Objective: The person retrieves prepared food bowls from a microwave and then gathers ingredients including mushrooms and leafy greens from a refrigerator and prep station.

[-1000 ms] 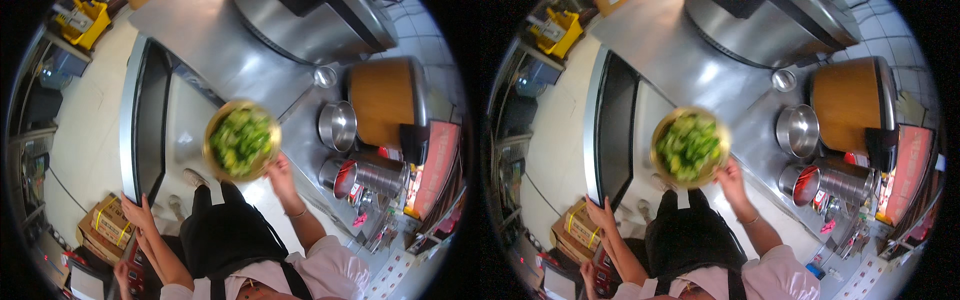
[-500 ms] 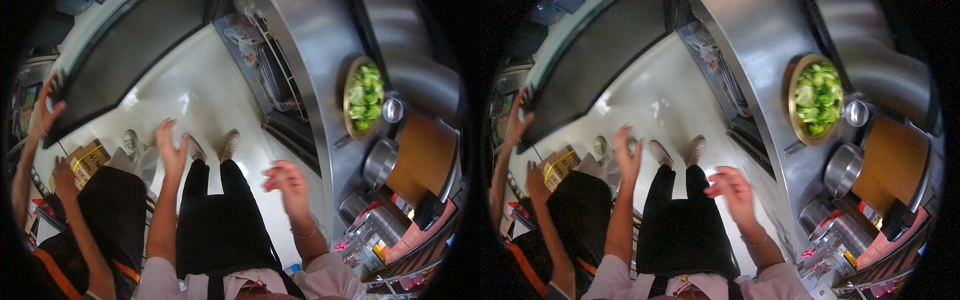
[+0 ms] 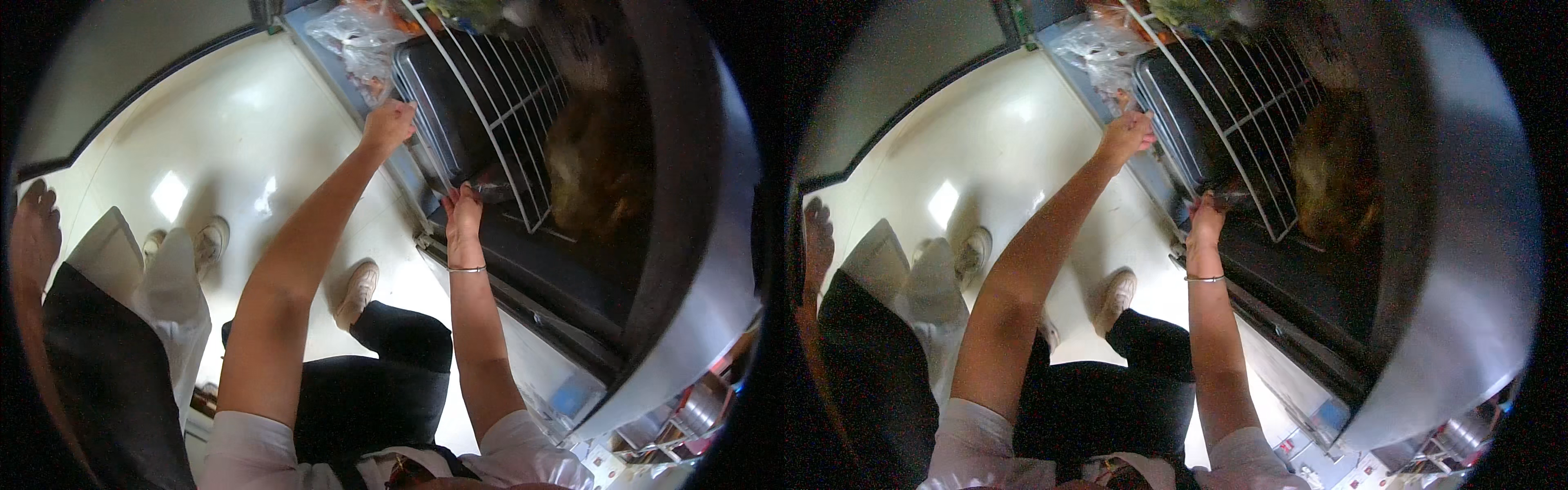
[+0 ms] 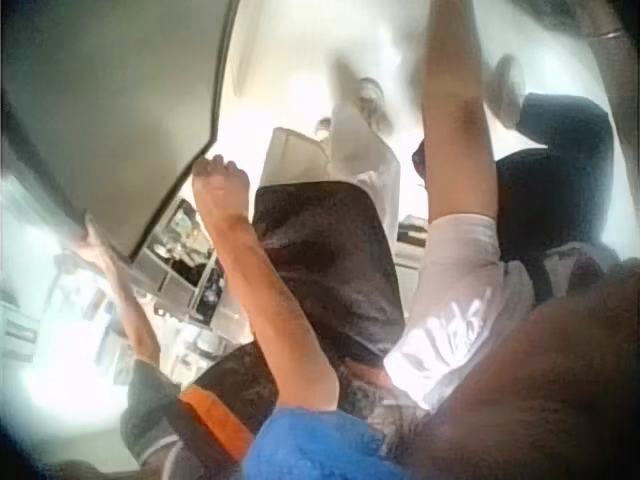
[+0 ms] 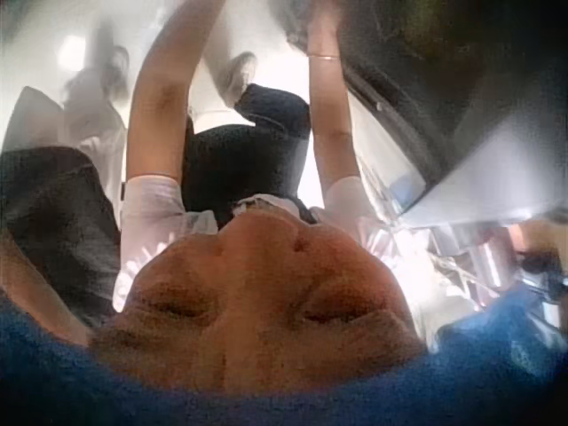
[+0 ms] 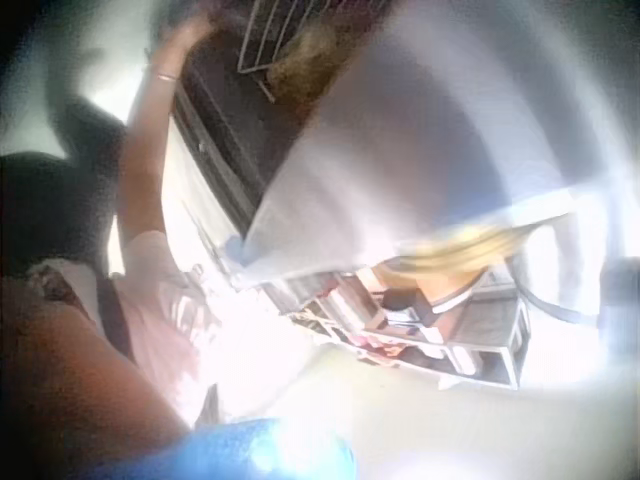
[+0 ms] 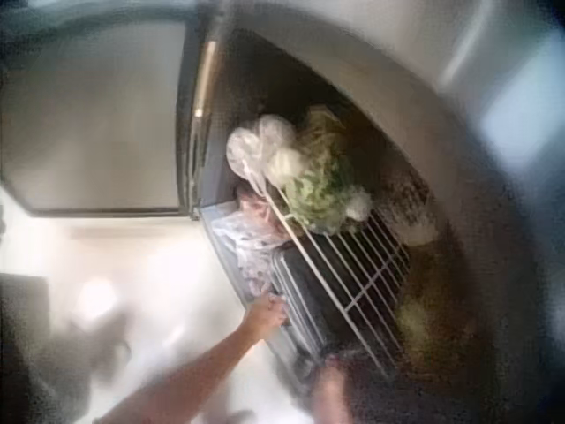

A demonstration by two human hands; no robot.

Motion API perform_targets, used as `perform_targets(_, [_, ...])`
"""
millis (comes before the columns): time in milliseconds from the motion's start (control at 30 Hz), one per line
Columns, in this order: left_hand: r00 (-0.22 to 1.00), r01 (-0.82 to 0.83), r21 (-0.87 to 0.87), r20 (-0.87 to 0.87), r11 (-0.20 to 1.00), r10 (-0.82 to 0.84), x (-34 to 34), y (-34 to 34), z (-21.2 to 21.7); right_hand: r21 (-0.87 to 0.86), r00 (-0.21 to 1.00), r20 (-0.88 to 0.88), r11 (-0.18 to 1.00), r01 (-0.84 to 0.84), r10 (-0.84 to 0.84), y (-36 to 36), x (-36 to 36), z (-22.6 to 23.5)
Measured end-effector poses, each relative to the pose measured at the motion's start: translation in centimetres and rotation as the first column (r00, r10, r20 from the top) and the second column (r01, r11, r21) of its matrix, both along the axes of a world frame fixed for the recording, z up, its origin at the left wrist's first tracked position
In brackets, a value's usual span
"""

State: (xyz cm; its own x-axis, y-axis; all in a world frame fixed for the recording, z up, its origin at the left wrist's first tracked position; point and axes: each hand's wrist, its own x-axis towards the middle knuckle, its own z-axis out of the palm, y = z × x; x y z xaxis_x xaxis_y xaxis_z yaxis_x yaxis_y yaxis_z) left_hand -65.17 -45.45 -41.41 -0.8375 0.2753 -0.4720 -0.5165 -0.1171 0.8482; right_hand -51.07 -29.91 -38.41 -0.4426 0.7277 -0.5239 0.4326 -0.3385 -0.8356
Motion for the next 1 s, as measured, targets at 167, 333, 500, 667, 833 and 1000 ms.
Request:
perform_targets(167, [0.991,0.125,0.088,-0.069,0.988,-0.119,-1.1,0.7,1.3,-0.066,0.993,-0.099,0.996,0.064,-0.070,0.2,-0.6,-1.0])
perform_targets(333, [0.992,0.028,0.074,-0.123,0.997,-0.019,-0.7,-0.2,1.8,-0.077,0.995,-0.096,0.996,0.034,-0.041,-0.8,-1.3,1.2])
perform_targets(500, [0.978,0.007,0.274,0.200,0.962,-0.064,-2.5,0.7,2.5,-0.074,0.967,-0.253,0.997,-0.023,0.004,-1.4,-2.6,1.8])
perform_targets(667, [0.997,0.052,0.229,0.044,0.972,-0.063,-5.2,1.0,4.5,0.348,0.843,-0.008,0.792,-0.501,0.537,-3.5,-0.4,0.5])
perform_targets(833, [0.988,0.151,0.255,-0.060,0.955,-0.140,-8.8,0.2,5.2,0.875,0.728,0.451,-0.096,-0.474,0.517,-1.5,-3.0,1.0])
perform_targets(1000, [0.996,0.042,0.377,0.056,0.925,-0.068,-9.1,2.2,6.9,0.714,0.721,0.658,0.125,-0.689,0.218,0.3,-7.1,1.7])
